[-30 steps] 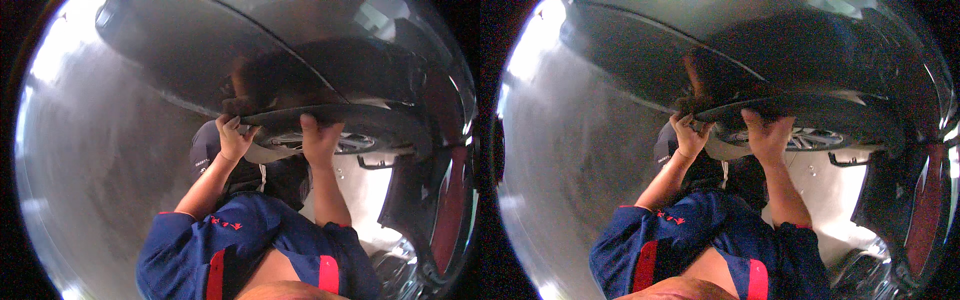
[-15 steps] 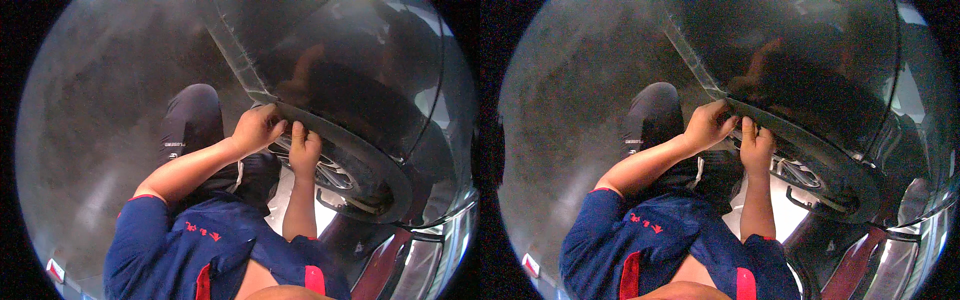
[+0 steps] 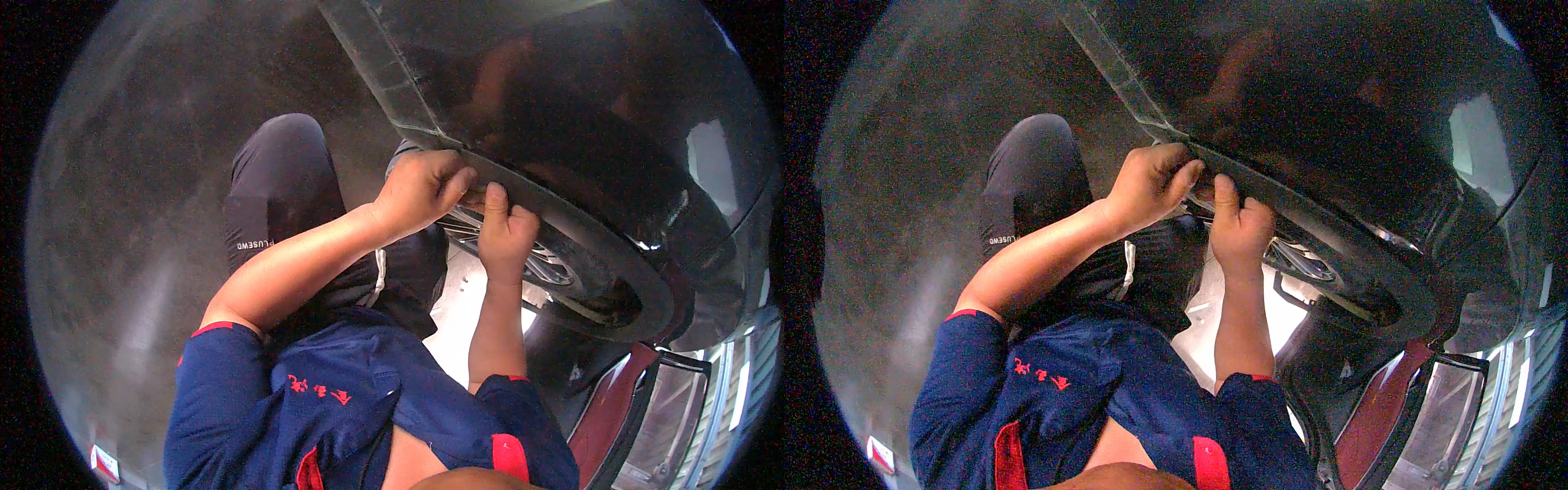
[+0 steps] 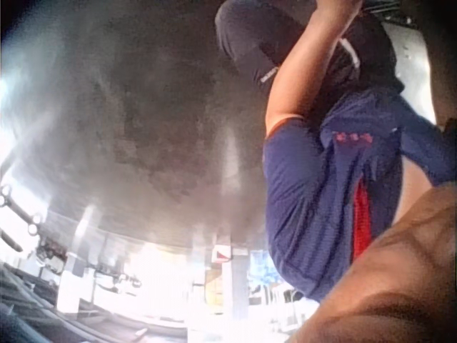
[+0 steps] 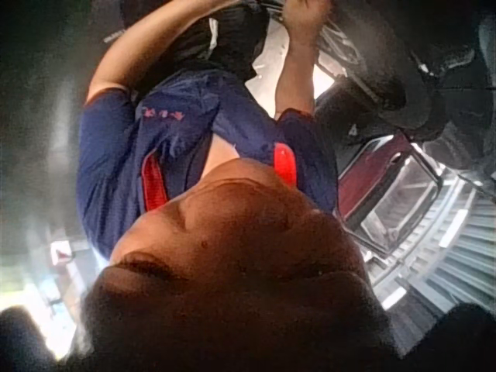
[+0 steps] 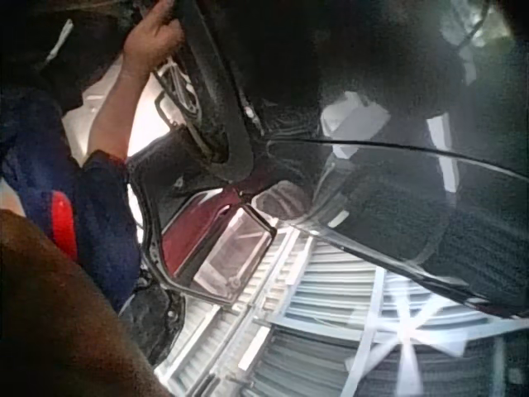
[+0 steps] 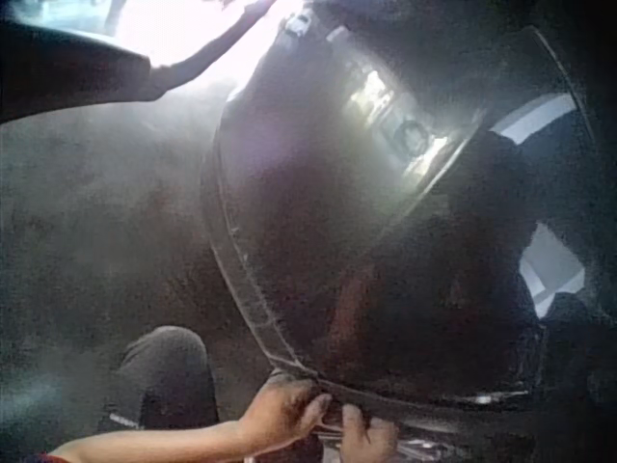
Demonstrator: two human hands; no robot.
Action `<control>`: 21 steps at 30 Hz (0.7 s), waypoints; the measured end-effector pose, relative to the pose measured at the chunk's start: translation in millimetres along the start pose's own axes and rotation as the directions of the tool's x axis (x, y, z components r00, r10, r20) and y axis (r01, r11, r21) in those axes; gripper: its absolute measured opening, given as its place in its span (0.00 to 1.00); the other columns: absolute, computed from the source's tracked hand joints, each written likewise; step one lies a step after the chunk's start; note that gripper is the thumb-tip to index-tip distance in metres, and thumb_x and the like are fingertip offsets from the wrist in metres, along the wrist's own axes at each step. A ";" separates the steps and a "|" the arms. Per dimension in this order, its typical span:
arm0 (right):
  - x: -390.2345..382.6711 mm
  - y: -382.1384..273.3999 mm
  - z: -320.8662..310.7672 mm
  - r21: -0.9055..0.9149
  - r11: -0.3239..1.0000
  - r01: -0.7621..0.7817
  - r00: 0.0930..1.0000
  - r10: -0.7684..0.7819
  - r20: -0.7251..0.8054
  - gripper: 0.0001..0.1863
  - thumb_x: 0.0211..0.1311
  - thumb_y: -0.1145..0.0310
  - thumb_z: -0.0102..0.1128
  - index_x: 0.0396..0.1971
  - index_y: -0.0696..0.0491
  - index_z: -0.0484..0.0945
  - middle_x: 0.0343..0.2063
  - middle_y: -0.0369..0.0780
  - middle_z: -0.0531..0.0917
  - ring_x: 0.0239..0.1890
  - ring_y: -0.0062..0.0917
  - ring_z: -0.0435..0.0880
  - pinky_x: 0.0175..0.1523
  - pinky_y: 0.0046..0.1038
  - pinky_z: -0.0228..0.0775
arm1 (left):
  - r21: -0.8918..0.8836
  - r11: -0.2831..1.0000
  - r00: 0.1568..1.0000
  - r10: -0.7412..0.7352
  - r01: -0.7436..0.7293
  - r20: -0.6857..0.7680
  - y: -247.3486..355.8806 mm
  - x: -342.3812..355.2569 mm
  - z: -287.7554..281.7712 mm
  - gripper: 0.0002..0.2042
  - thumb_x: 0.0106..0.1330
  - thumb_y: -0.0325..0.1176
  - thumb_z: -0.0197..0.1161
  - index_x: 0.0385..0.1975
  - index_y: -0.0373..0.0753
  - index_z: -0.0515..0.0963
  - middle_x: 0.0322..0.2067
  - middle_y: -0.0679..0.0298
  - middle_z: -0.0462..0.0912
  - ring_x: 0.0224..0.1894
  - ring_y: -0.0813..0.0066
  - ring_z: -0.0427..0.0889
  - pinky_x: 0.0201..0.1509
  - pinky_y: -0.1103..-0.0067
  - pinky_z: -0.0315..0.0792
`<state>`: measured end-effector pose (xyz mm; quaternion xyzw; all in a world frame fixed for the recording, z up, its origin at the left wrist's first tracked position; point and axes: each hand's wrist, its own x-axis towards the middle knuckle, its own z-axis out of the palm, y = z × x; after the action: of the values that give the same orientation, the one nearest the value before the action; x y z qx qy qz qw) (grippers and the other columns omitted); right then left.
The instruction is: The person inserts plastic clips into a wheel arch trim molding by hand, then positions and presses the molding onto the wheel arch of a car.
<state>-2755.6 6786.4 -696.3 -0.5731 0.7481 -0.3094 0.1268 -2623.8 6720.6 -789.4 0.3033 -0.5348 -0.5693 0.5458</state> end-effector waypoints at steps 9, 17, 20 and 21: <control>0.0 1.3 1.1 -0.132 0.986 0.103 0.994 -0.108 -0.031 0.13 0.76 0.67 0.57 0.45 0.63 0.81 0.42 0.42 0.87 0.44 0.25 0.86 0.52 0.30 0.79 | 0.039 0.999 1.000 0.010 -0.010 0.000 27.5 1.2 -12.1 0.07 0.69 0.32 0.66 0.32 0.35 0.82 0.28 0.50 0.84 0.32 0.47 0.85 0.34 0.63 0.76; -2.5 -24.0 10.2 0.024 0.992 0.124 0.991 -0.122 -0.047 0.18 0.75 0.67 0.59 0.56 0.63 0.77 0.55 0.49 0.81 0.58 0.37 0.78 0.68 0.38 0.65 | 0.136 0.991 0.999 0.005 0.000 -0.039 42.9 -1.2 -18.9 0.08 0.68 0.34 0.67 0.30 0.36 0.81 0.28 0.50 0.83 0.33 0.46 0.84 0.35 0.61 0.76; -1.4 -21.1 11.0 0.069 0.983 0.169 0.983 -0.162 -0.091 0.18 0.75 0.65 0.58 0.54 0.63 0.77 0.54 0.49 0.81 0.57 0.38 0.79 0.67 0.39 0.66 | 0.123 0.992 0.999 -0.007 0.013 -0.054 48.5 -4.2 -13.9 0.09 0.67 0.34 0.67 0.28 0.36 0.80 0.27 0.50 0.83 0.32 0.46 0.84 0.35 0.61 0.75; -0.9 -24.2 12.8 0.042 0.975 0.218 0.971 -0.211 -0.116 0.17 0.75 0.65 0.58 0.53 0.64 0.77 0.53 0.49 0.82 0.56 0.39 0.79 0.66 0.39 0.66 | 0.105 0.994 0.998 -0.033 0.039 -0.054 49.0 -5.3 -13.0 0.10 0.67 0.34 0.67 0.28 0.36 0.80 0.26 0.50 0.82 0.32 0.46 0.83 0.34 0.60 0.74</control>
<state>-2729.5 6779.4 -691.7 -0.6289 0.6789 -0.3729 0.0666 -2595.9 6730.2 -747.8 0.3561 -0.5444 -0.5417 0.5323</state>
